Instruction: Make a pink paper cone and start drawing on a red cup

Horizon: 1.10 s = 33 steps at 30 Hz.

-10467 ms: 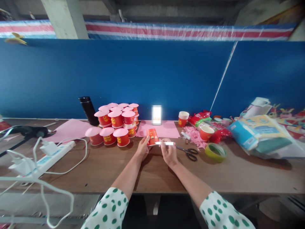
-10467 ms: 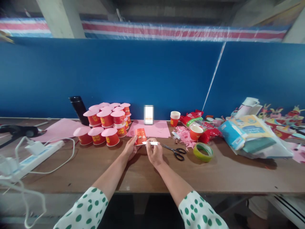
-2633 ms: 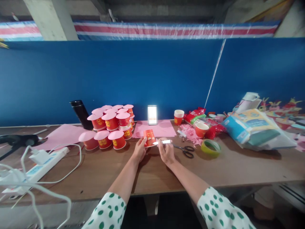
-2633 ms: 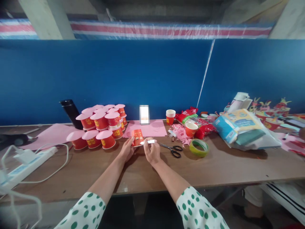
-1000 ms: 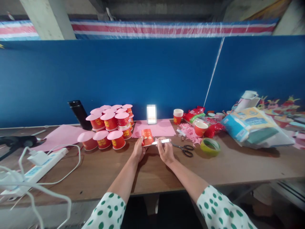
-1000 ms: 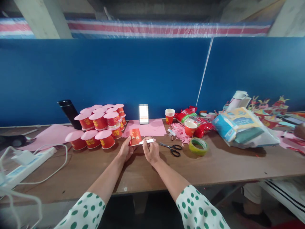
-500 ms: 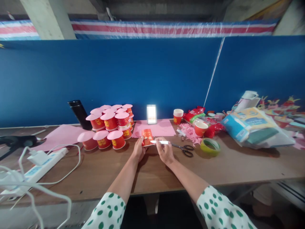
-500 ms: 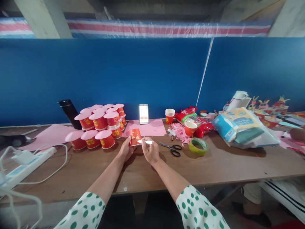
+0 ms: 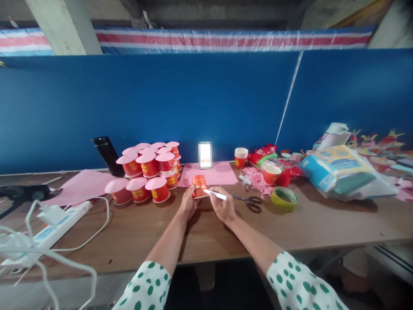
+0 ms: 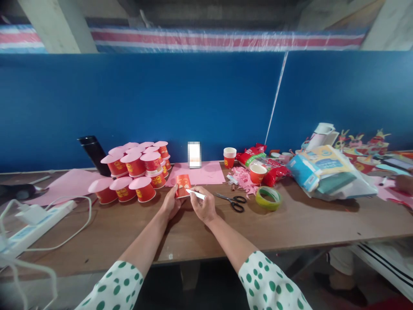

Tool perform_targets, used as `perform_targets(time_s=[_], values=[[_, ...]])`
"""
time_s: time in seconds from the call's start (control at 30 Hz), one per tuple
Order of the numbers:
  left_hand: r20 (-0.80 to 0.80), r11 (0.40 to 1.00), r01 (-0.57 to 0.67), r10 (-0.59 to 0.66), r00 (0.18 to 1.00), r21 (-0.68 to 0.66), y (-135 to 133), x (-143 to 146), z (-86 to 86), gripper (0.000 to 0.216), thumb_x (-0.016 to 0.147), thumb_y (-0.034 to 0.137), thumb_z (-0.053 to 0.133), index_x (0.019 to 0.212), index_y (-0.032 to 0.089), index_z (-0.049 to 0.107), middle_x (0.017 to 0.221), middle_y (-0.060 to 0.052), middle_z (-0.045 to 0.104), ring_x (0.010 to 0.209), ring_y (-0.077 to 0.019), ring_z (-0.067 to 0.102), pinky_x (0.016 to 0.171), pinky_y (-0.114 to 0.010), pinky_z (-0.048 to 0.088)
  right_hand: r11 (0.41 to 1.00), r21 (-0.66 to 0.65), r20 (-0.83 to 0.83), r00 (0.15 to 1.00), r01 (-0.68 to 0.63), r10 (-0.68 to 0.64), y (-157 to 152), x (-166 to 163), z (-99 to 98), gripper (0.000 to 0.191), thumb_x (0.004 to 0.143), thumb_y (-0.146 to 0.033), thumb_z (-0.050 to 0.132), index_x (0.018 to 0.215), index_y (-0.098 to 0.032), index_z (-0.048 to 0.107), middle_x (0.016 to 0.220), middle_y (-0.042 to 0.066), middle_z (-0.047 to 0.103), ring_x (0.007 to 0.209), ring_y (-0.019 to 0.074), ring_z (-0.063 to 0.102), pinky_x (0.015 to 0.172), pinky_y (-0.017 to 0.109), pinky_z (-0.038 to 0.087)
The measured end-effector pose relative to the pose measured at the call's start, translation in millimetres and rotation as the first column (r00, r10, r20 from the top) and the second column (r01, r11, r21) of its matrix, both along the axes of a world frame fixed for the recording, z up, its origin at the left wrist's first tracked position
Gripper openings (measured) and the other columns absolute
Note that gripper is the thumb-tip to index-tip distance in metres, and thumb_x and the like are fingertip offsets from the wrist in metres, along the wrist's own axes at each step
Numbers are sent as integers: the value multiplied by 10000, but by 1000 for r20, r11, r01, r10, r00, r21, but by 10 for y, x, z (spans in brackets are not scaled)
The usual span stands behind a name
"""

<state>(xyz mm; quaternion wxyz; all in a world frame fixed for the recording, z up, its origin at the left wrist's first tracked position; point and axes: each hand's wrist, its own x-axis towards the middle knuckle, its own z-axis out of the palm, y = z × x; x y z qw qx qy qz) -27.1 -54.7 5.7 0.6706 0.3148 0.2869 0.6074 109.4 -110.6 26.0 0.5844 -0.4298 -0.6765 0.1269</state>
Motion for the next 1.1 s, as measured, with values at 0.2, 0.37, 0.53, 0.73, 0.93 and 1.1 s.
perform_targets(time_s=[0.2,0.37,0.53,0.73,0.93,1.1], values=[[8,1000,3,-3,1000,10,14,-7,-32,279,766,358,644,918,131,588,903,-83,686,857,-205,656,837,-347,493,999,45,9,1000,21,-22,2,-7,-19,177,877,-280,473,896,-173,612,826,53,664,695,158,609,632,245,477],[2,1000,-4,4,1000,23,3,-12,-29,292,755,379,653,903,136,588,887,-82,682,865,-218,655,833,-360,496,999,43,9,1000,16,-17,6,-15,-16,157,860,-277,484,874,-178,605,763,39,655,603,140,579,571,239,470],[3,999,1,-1,1000,41,13,-12,-41,280,757,372,651,910,145,593,892,-78,688,870,-215,656,827,-358,503,998,55,17,999,28,-29,20,-7,-38,142,840,-277,507,877,-189,611,745,37,659,644,156,606,580,244,480],[5,1000,2,-2,1000,19,0,-11,-18,284,748,369,662,903,141,596,894,-84,690,869,-219,661,820,-353,508,999,34,18,999,27,-27,12,0,-55,151,837,-288,505,889,-198,615,745,36,660,664,166,615,584,250,487],[1,1000,4,-4,1000,18,-7,-12,-7,285,755,373,652,874,119,606,851,-90,693,831,-219,663,809,-351,508,999,31,29,999,29,-30,12,0,-48,154,845,-283,499,896,-193,613,796,49,674,710,172,628,607,250,494],[-5,999,18,-18,1000,34,-12,-15,-7,290,749,374,659,886,124,608,854,-90,695,843,-219,661,821,-353,498,998,58,46,999,11,-14,12,-14,-41,163,843,-269,495,916,-197,622,853,55,686,755,176,639,666,260,509]])
